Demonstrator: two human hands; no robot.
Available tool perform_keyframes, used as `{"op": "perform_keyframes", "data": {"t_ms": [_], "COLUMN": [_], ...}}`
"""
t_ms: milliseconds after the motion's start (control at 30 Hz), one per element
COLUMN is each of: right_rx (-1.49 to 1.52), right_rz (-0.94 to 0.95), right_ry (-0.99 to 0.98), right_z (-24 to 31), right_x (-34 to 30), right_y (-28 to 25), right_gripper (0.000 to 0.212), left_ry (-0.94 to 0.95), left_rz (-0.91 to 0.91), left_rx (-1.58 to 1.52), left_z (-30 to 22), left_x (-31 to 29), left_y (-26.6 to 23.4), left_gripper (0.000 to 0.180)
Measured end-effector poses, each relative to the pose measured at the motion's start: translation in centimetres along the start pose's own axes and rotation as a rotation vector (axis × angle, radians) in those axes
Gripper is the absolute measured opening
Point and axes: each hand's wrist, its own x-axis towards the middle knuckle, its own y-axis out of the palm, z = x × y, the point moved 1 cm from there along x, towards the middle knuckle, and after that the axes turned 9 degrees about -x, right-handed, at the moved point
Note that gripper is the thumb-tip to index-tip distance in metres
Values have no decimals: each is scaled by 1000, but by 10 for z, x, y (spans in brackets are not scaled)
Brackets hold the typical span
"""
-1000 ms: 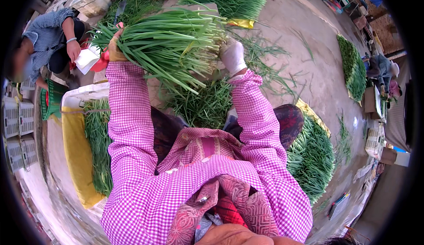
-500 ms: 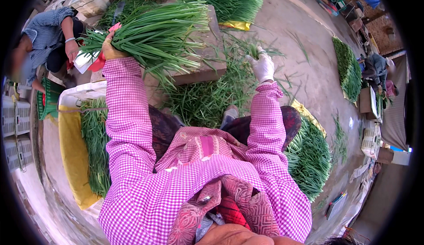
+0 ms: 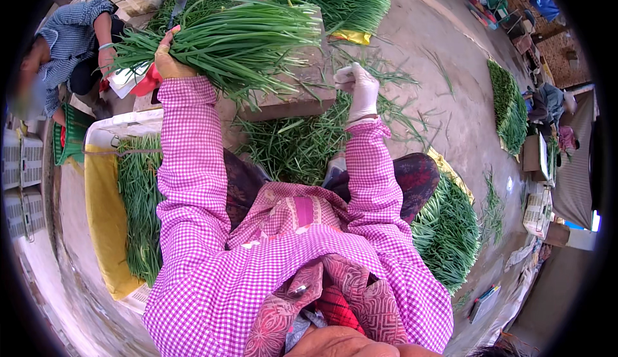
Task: The person sorts bunches of green onions by hand, pulling individual stalks from a bundle, cleaning them of loose debris, and placing the organized bunches into a plastic crate.
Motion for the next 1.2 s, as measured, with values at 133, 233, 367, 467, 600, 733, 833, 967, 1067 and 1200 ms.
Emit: {"op": "perform_keyframes", "data": {"t_ms": [133, 233, 367, 467, 600, 733, 833, 967, 1067, 1200], "right_rx": [308, 391, 279, 451, -12, -853, -925, -715, -444, -314], "right_rz": [245, 526, 551, 406, 137, 41, 86, 56, -16, -223], "right_ry": [53, 63, 191, 16, -51, -216, -643, -878, -518, -419], "right_z": [5, 20, 22, 15, -8, -8, 6, -1, 8, 1], "right_x": [-6, -18, -27, -22, 12, 21, 19, 22, 4, 18], "right_y": [-4, 42, 85, 44, -47, -37, 7, 63, 55, 11], "right_gripper": [31, 39, 27, 23, 26, 47, 62, 50, 18, 16], "left_ry": [104, 21, 35, 69, -103, -257, -410, -573, -596, -591], "left_rz": [-35, 24, 126, -7, 124, 304, 300, 520, 695, 717], "left_rx": [-8, -32, 98, -34, -110, -107, -130, -149, -108, -92], "left_z": [2, 5, 1, 3, -15, -28, -21, -21, -27, -42], "left_x": [0, 9, 31, 9, 21, 33, 38, 40, 36, 39], "left_y": [3, -6, -30, -6, -26, -44, -48, -47, -45, -52], "left_gripper": [20, 18, 31, 22, 26, 32, 33, 35, 37, 39]}}
